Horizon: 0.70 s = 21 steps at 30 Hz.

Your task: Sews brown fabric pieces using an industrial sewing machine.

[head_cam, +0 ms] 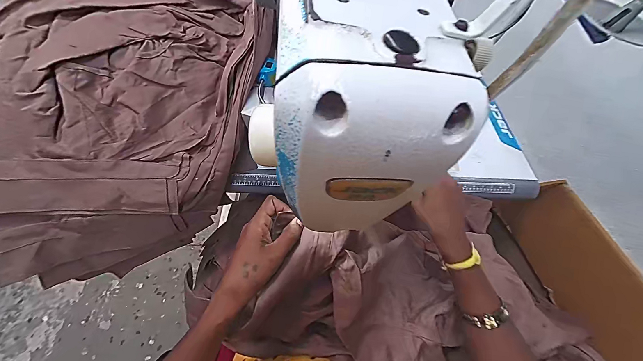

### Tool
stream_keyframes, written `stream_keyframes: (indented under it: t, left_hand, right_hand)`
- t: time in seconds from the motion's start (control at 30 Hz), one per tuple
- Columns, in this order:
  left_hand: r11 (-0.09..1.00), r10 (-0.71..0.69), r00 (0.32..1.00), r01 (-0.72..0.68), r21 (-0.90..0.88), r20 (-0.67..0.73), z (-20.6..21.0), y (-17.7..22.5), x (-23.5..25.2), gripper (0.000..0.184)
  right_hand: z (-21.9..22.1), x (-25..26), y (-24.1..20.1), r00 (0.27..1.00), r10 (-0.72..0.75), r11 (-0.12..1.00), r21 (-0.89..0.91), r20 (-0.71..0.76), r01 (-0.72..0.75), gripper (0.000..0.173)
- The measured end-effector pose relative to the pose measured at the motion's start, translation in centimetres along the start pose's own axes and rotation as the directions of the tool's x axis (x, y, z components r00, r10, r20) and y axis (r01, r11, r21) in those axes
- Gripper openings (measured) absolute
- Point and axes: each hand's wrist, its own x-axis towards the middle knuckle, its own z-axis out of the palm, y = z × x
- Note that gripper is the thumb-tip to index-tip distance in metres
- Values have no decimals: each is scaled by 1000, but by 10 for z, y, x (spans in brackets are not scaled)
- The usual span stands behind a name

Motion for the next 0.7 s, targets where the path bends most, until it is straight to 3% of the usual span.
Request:
stream_keyframes:
  t: [0.1,0.2,0.37,0.47,0.53,0.7]
  left_hand:
    - [999,-50,998,51,-15,34,1,1,3,11]
    - [999,-49,998,49,4,34,1,0,3,16]
    - [998,-54,998,54,29,12,3,2,-2,25]
    - [999,-33,999,32,-44,-8,5,0,-3,26]
    - [997,-39,999,38,-64,-16,6,-1,-2,24]
    - [999,-48,999,48,-4,-26,5,-6,7,18]
  right_hand:
    - [17,11,17,993,-64,994,-97,-95,55,18]
    - [31,19,16,982,-179,975,-146,-52,170,23]
    - [41,15,12,980,-197,959,-199,39,201,21]
    - [42,8,15,964,-248,961,-150,-95,232,14]
    - [37,7,21,965,-219,975,-67,-146,212,13]
    - [11,6,10,990,37,973,231,-136,-5,10]
